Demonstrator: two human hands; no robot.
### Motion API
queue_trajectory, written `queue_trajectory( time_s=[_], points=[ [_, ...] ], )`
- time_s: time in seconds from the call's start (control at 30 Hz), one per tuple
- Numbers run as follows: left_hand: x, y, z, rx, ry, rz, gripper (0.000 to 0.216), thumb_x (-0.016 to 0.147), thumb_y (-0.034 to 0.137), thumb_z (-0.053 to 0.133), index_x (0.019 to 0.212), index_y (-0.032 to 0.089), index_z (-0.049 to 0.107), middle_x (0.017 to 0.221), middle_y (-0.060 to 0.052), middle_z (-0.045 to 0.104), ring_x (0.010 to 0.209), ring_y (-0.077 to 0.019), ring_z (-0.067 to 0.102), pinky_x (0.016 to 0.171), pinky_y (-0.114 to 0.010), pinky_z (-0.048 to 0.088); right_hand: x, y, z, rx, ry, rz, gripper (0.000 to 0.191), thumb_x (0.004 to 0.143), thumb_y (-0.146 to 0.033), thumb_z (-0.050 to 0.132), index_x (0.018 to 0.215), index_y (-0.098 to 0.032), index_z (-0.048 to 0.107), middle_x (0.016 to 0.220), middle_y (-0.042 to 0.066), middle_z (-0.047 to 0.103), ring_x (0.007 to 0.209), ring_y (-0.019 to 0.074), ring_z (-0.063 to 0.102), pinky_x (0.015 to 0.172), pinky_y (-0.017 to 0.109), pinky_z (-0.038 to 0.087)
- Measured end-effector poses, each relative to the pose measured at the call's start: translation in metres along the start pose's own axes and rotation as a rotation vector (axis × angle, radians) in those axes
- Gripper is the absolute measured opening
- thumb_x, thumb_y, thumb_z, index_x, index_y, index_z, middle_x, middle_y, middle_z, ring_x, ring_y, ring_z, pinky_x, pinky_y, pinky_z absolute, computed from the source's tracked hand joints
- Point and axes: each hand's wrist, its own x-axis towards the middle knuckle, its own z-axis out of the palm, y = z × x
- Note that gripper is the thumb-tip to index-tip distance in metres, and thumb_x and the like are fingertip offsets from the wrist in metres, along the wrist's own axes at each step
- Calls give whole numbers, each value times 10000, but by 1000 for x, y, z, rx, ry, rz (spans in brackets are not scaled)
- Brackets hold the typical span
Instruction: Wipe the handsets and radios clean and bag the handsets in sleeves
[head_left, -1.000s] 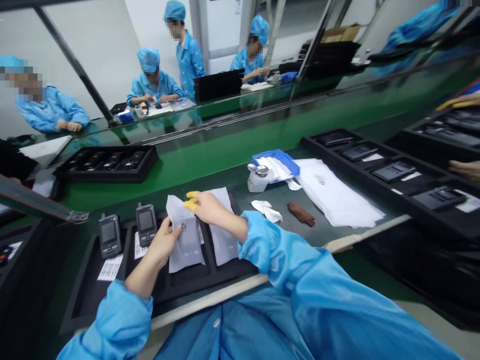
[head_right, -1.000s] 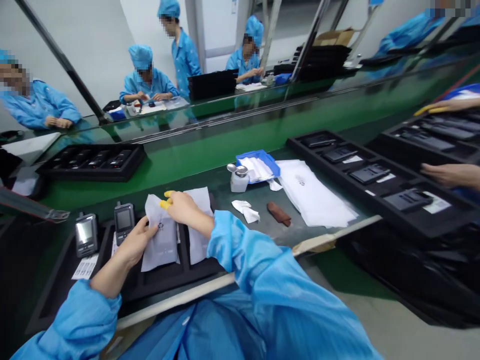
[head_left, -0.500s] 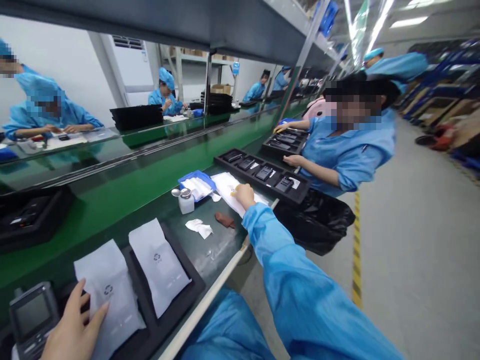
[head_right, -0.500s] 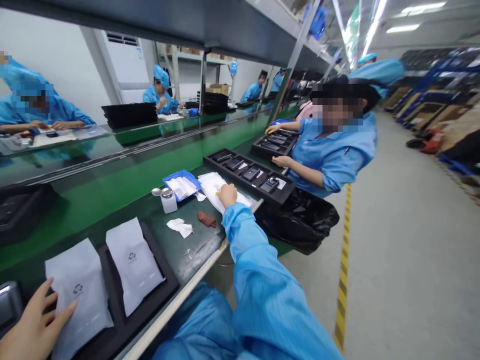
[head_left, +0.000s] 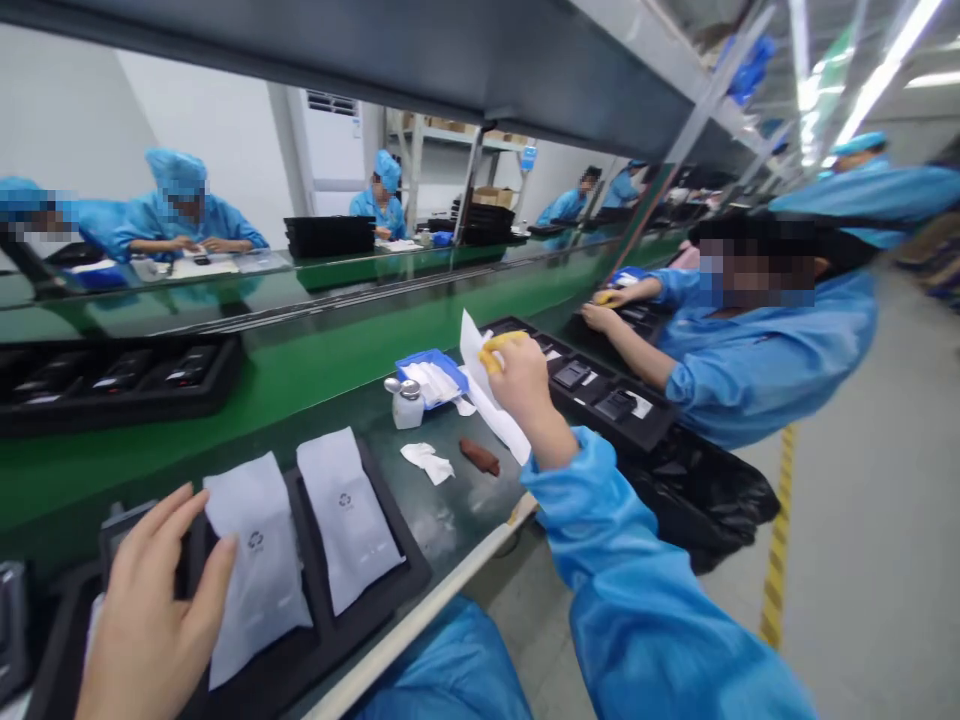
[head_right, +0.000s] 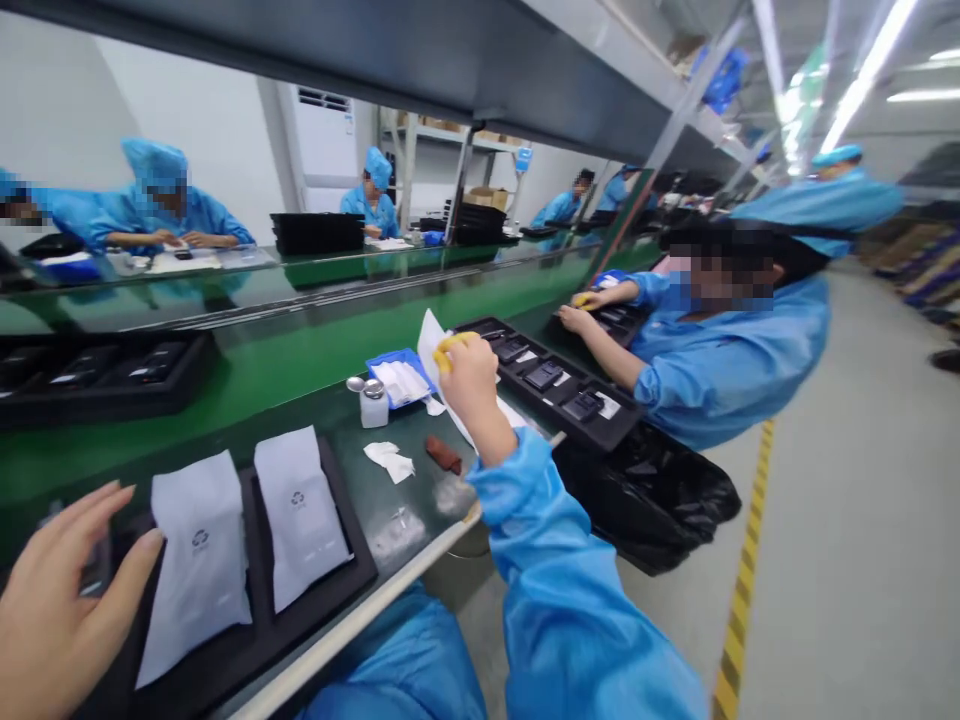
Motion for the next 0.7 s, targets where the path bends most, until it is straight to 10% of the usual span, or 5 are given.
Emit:
queue_trajectory(
  time_s=[0.13, 0.23, 0.43, 0.53, 0.7],
  points=[
    [29, 49, -16, 141, 342, 271, 371, 829, 317, 505, 1194, 263, 547, 1287, -82, 555, 1232, -305, 484, 1066, -490, 361, -54, -84, -9, 130, 383, -1042, 187, 881, -198, 508, 887, -290, 671, 1028, -4, 640, 1092, 181, 505, 978, 414, 295],
    [48, 50, -33, 90, 226, 136, 444, 838, 403, 482, 1202, 156, 539, 1287, -133, 557, 1232, -284, 485, 1041, -457, 377, -98, -132, -8, 294, 465, -1547, 209, 854, -152, 525, 847, -307, 665, 952, -71, 663, 1068, 137, 513, 968, 379, 300],
    [39, 2, -55, -394, -807, -318, 581, 742, 621, 563, 1061, 141, 637, 987, -84, 694, 896, -245, 624, 796, -348, 482, -135, -177, 8, 664, 475, -1776, 240, 790, -113, 519, 707, -296, 651, 788, -84, 655, 1015, 113, 530, 912, 326, 349],
    [19, -13, -62, -694, -789, -394, 628, 644, 631, 678, 1051, 153, 650, 955, -59, 691, 861, -206, 606, 776, -298, 460, -141, -187, 15, 686, 425, -1783, 237, 804, -102, 518, 744, -284, 658, 835, -69, 661, 1001, 115, 516, 936, 333, 323],
    [-14, -27, -64, -854, -409, -677, 469, 556, 529, 787, 805, 141, 702, 708, -37, 671, 602, -140, 570, 571, -239, 431, -148, -205, 23, 701, 322, -1758, 282, 860, -109, 471, 884, -304, 673, 920, -63, 671, 1006, 115, 508, 985, 357, 276]
  ],
)
